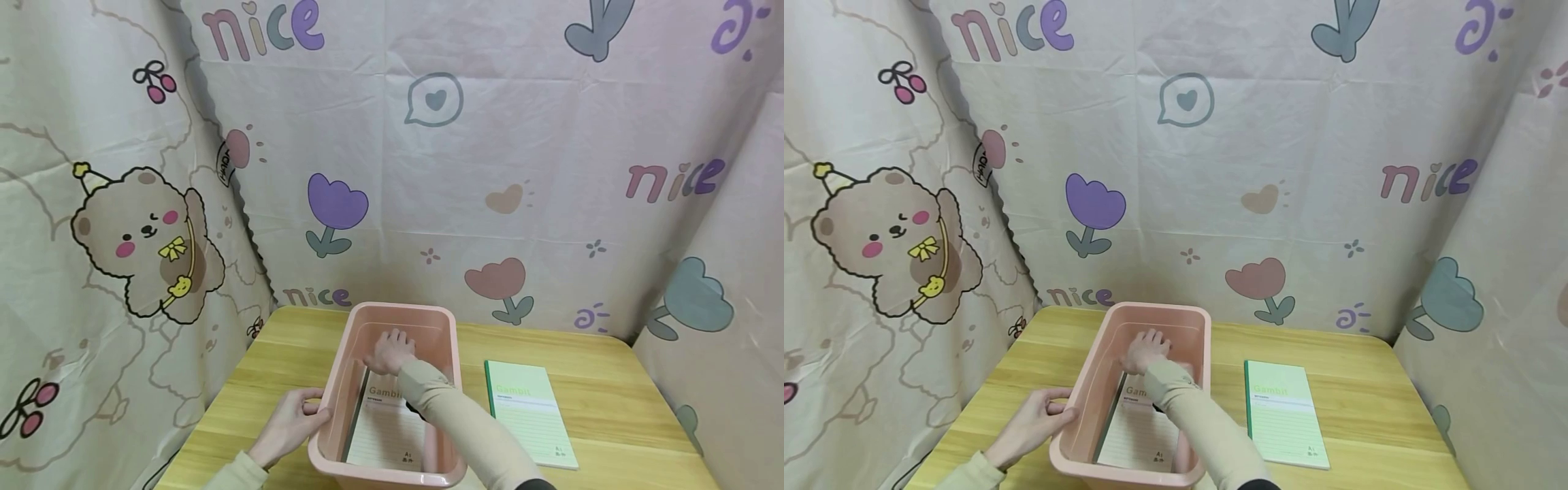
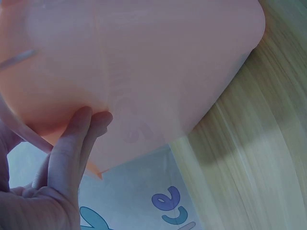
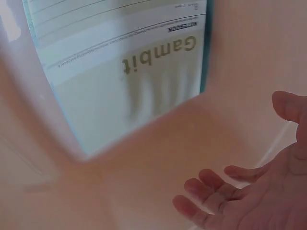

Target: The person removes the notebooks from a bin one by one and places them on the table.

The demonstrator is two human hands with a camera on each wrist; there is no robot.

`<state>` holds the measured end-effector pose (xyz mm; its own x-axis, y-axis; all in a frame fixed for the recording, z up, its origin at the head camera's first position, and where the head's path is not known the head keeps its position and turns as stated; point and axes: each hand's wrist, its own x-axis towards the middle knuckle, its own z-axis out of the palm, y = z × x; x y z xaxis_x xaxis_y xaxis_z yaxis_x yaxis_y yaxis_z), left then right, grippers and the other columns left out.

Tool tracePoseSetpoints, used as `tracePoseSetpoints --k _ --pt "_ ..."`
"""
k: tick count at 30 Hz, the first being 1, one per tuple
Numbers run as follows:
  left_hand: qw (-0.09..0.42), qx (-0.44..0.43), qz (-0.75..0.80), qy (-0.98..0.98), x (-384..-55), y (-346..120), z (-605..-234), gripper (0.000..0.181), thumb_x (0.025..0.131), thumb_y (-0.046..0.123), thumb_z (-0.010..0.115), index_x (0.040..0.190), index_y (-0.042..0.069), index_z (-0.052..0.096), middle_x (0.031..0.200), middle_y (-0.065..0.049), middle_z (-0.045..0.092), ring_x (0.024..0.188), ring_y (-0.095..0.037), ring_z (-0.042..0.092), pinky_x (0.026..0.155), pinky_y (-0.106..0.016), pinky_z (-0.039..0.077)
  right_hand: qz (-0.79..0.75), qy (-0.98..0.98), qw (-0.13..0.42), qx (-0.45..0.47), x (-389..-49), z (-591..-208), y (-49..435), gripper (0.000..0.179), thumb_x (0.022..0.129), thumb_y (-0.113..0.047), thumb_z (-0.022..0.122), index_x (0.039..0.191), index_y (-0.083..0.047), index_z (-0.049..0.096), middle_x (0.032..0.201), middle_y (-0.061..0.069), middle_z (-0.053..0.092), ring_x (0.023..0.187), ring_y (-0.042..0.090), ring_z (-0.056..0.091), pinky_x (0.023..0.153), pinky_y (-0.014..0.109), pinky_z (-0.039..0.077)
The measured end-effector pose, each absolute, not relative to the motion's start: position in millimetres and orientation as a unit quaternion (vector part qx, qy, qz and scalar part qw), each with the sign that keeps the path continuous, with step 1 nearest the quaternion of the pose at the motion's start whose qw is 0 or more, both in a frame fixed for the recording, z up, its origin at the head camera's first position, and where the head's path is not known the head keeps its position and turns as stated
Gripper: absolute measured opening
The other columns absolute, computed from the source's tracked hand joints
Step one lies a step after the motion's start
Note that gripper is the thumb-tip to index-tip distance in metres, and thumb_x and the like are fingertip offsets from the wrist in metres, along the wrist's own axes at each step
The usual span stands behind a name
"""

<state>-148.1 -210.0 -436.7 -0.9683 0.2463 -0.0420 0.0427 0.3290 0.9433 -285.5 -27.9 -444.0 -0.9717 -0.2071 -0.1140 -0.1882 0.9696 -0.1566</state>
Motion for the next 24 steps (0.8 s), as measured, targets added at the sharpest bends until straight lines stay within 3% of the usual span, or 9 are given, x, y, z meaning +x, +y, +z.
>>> tracePoseSetpoints --k 6,12,19,24 --pt "0.086 0.086 0.572 0.811 -147.4 -209.1 -435.9 0.053 0.088 0.001 0.057 0.129 -0.030 0.043 0.103 -0.040 0.069 0.095 -0.049 0.072 0.071 -0.036 0.064 -0.092 0.990 0.075 -0.078 -285.9 -455.4 -31.3 0.077 0.092 -0.060 0.060 0.136 0.003 0.051 0.136 0.022 0.054 0.127 0.037 0.051 0.107 0.052 0.046" --pt "0.088 0.088 0.572 0.811 -148.3 -208.7 -436.3 0.054 0.088 0.002 0.057 0.129 -0.030 0.043 0.104 -0.040 0.069 0.094 -0.048 0.072 0.071 -0.036 0.065 -0.120 0.990 0.051 -0.062 -288.0 -481.7 -31.6 0.077 0.090 -0.062 0.060 0.132 0.003 0.052 0.128 0.022 0.054 0.119 0.036 0.052 0.102 0.054 0.048" --pt "0.089 0.090 0.570 0.812 -147.5 -209.2 -436.4 0.054 0.088 0.002 0.057 0.129 -0.030 0.042 0.104 -0.040 0.069 0.095 -0.049 0.072 0.072 -0.036 0.064 -0.123 0.988 0.062 -0.075 -282.9 -490.7 -28.7 0.080 0.090 -0.059 0.062 0.138 0.004 0.049 0.138 0.023 0.053 0.130 0.038 0.050 0.108 0.056 0.046" --pt "0.090 0.085 0.570 0.812 -147.6 -209.4 -435.5 0.054 0.088 0.002 0.057 0.129 -0.030 0.043 0.103 -0.039 0.069 0.094 -0.047 0.073 0.071 -0.036 0.064 -0.143 0.983 0.096 -0.070 -284.9 -501.8 -29.6 0.080 0.086 -0.051 0.072 0.140 0.003 0.048 0.145 0.023 0.050 0.134 0.038 0.048 0.113 0.053 0.044"
